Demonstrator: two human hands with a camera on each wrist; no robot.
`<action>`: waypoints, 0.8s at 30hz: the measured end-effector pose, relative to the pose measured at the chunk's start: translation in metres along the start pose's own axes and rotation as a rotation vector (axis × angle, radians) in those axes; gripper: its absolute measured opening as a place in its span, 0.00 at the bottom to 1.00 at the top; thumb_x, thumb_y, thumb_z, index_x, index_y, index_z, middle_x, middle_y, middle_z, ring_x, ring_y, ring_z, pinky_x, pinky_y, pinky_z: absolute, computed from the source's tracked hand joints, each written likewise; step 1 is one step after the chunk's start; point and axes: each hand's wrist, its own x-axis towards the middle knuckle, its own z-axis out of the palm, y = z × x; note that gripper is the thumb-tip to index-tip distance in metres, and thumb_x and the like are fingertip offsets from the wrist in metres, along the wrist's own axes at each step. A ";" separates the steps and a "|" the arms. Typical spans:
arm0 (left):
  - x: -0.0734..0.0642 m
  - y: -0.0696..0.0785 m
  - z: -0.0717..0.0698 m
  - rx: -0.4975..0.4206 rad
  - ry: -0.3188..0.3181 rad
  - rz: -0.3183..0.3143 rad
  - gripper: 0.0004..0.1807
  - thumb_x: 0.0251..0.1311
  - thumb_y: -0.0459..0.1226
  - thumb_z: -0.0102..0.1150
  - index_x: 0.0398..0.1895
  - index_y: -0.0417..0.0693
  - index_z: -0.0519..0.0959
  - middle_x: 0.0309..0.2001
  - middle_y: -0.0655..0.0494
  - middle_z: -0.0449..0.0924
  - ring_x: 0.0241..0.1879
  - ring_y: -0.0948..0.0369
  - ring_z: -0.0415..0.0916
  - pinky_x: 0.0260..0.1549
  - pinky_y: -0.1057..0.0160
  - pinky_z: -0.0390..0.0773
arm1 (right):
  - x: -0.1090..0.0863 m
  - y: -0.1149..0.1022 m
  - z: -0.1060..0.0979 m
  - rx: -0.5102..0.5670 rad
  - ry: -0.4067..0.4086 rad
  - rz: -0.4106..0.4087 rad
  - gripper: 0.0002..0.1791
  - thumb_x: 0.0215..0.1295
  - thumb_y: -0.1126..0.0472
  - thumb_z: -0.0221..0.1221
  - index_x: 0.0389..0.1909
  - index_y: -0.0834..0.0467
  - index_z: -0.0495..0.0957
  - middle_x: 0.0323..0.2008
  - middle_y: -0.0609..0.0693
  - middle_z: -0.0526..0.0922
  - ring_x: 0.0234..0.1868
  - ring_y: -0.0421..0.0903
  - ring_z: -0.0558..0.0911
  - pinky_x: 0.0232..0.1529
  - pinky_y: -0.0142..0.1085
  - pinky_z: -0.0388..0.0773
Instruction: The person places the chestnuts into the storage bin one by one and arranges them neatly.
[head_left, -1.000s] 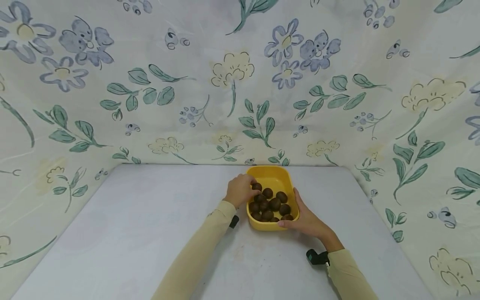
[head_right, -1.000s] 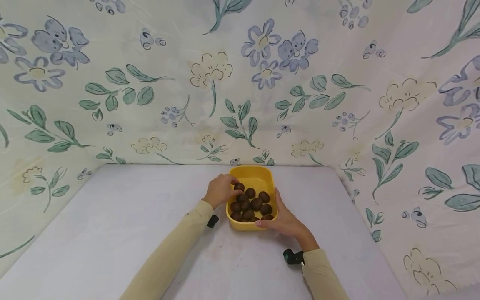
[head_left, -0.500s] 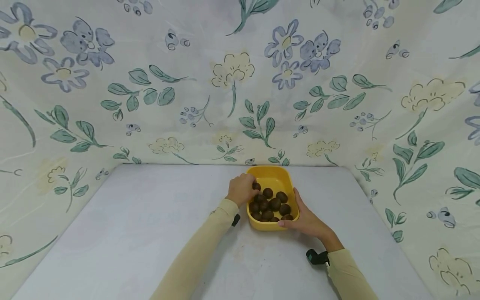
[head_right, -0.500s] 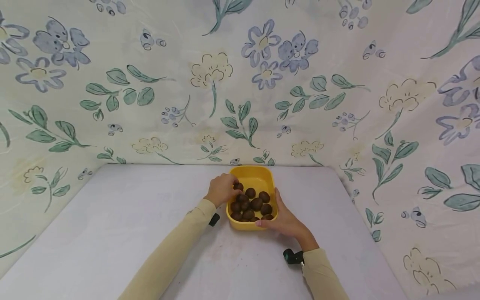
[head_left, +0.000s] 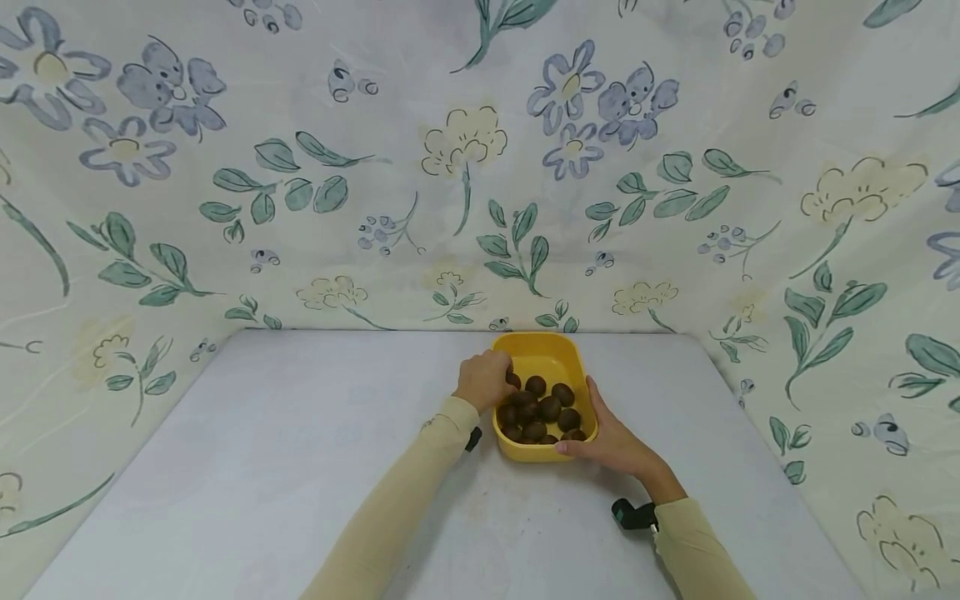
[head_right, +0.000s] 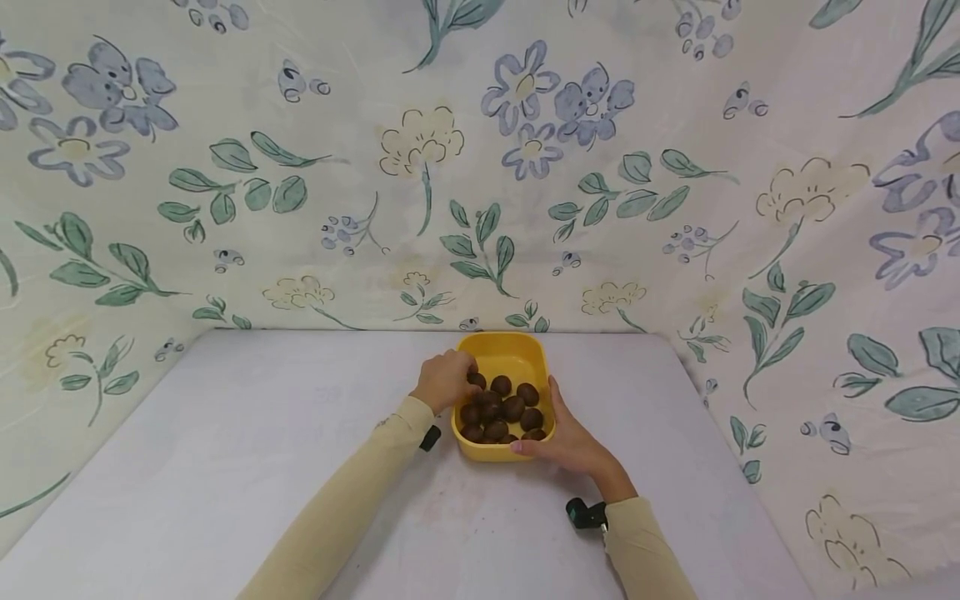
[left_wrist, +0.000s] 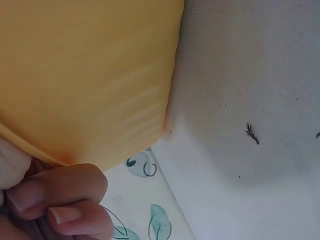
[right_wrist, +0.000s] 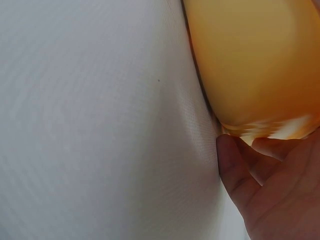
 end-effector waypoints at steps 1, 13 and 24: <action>0.000 -0.001 0.000 -0.010 -0.009 -0.003 0.10 0.60 0.43 0.74 0.36 0.46 0.87 0.30 0.55 0.85 0.28 0.58 0.78 0.37 0.57 0.85 | 0.000 0.000 0.000 0.001 -0.001 -0.001 0.75 0.53 0.38 0.73 0.83 0.49 0.24 0.86 0.56 0.36 0.85 0.62 0.44 0.78 0.65 0.51; 0.000 -0.002 -0.001 -0.043 -0.061 -0.026 0.15 0.60 0.45 0.74 0.43 0.46 0.86 0.36 0.54 0.86 0.34 0.57 0.78 0.45 0.55 0.85 | -0.001 -0.002 0.001 0.002 0.003 0.012 0.74 0.54 0.38 0.72 0.83 0.49 0.24 0.86 0.56 0.35 0.85 0.62 0.43 0.78 0.66 0.50; 0.002 -0.002 0.000 -0.058 -0.111 -0.029 0.14 0.60 0.44 0.74 0.43 0.46 0.86 0.34 0.55 0.86 0.34 0.56 0.78 0.46 0.56 0.84 | -0.001 0.000 0.002 -0.008 0.011 0.020 0.74 0.54 0.37 0.72 0.83 0.48 0.24 0.86 0.56 0.35 0.85 0.63 0.43 0.78 0.66 0.48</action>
